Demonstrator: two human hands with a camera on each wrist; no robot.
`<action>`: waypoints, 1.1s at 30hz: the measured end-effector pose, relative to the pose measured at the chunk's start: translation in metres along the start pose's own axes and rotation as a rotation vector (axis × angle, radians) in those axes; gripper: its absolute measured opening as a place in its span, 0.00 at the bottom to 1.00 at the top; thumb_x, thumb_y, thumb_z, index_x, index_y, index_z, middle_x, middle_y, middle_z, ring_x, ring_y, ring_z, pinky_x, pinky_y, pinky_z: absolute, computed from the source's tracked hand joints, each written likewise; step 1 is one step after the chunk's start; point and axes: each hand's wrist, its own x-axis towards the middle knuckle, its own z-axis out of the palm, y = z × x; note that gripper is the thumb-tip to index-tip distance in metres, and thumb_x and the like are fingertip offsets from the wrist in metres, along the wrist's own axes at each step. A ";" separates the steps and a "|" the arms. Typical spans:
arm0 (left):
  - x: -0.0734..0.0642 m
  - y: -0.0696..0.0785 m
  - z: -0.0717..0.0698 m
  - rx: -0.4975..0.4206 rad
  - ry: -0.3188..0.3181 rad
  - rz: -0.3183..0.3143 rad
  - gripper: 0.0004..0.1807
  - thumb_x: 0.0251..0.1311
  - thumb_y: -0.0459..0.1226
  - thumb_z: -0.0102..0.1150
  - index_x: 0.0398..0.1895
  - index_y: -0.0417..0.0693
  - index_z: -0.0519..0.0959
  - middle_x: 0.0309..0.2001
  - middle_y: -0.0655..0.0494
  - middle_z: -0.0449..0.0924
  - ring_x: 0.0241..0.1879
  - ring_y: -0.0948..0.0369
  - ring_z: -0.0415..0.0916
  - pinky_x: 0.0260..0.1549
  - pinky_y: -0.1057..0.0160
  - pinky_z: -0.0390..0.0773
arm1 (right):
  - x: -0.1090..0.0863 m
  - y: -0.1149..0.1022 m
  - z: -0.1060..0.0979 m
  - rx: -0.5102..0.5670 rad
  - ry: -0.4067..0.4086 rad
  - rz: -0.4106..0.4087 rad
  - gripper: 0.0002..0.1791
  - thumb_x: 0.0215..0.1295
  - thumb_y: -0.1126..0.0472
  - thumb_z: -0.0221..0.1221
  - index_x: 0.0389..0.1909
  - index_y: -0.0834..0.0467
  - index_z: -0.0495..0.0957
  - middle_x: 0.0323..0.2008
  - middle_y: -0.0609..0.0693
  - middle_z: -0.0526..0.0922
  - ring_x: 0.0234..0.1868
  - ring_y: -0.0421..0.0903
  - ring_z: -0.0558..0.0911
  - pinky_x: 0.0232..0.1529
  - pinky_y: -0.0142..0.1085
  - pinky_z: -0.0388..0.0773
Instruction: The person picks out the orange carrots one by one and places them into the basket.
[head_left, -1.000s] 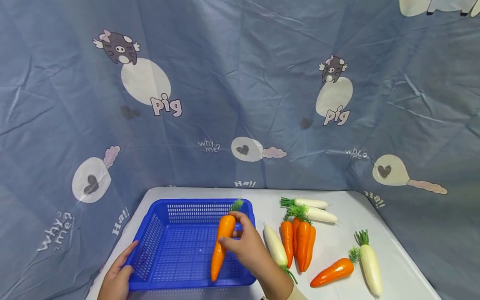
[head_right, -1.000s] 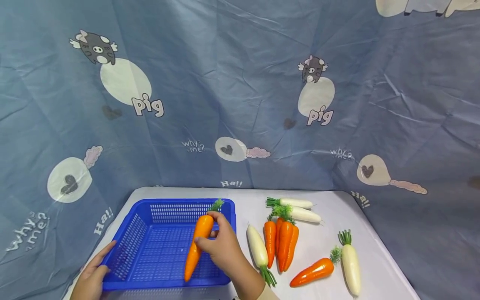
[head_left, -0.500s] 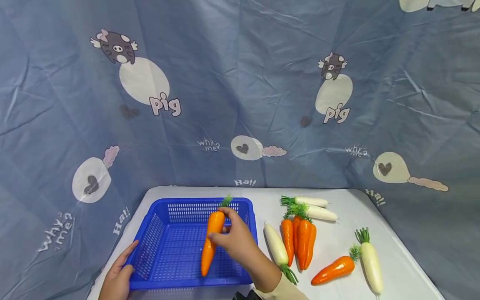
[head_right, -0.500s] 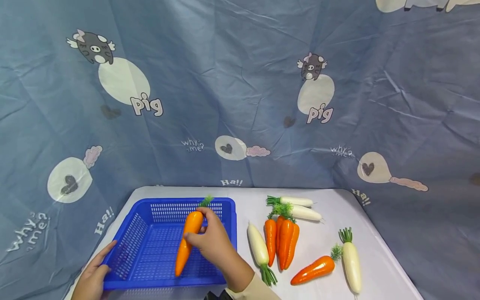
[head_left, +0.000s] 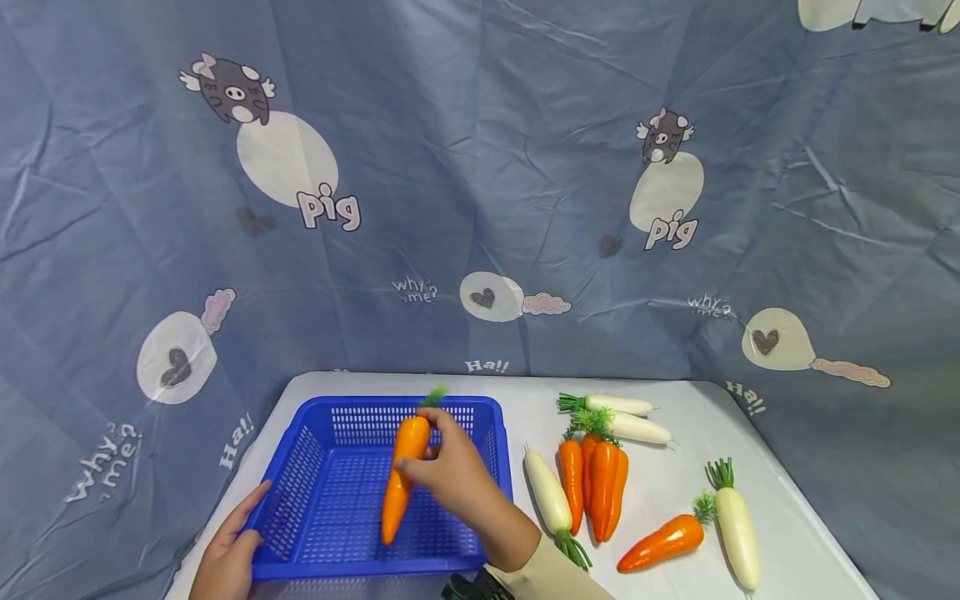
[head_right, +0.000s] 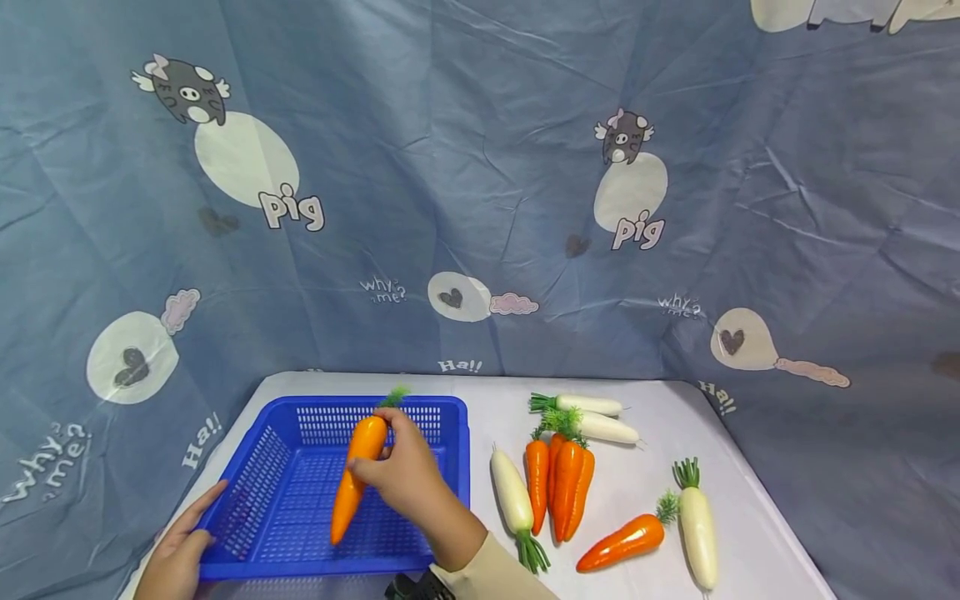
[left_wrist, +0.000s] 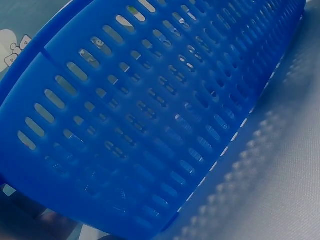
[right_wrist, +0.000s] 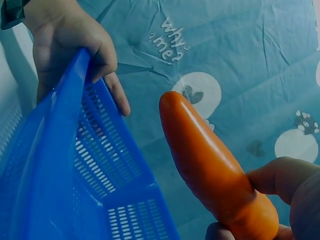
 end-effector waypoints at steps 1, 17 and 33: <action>0.000 0.000 0.000 -0.005 -0.003 0.003 0.45 0.60 0.24 0.32 0.85 0.52 0.51 0.84 0.39 0.42 0.42 0.85 0.70 0.39 0.67 0.83 | 0.001 -0.001 0.001 -0.003 -0.001 0.000 0.38 0.58 0.62 0.74 0.70 0.50 0.71 0.62 0.53 0.76 0.44 0.45 0.82 0.38 0.39 0.85; 0.000 0.001 0.002 -0.069 -0.029 -0.033 0.46 0.62 0.24 0.30 0.86 0.58 0.49 0.85 0.43 0.36 0.43 0.82 0.73 0.42 0.61 0.86 | 0.011 -0.004 0.018 0.019 -0.071 0.004 0.37 0.58 0.63 0.73 0.69 0.52 0.71 0.58 0.49 0.77 0.38 0.44 0.83 0.38 0.37 0.84; 0.002 -0.001 0.000 -0.063 -0.019 -0.022 0.46 0.60 0.24 0.30 0.86 0.55 0.49 0.84 0.38 0.40 0.42 0.80 0.76 0.39 0.60 0.87 | 0.030 -0.012 0.031 -0.038 -0.056 0.011 0.37 0.58 0.63 0.74 0.69 0.54 0.71 0.57 0.50 0.79 0.37 0.44 0.84 0.38 0.38 0.85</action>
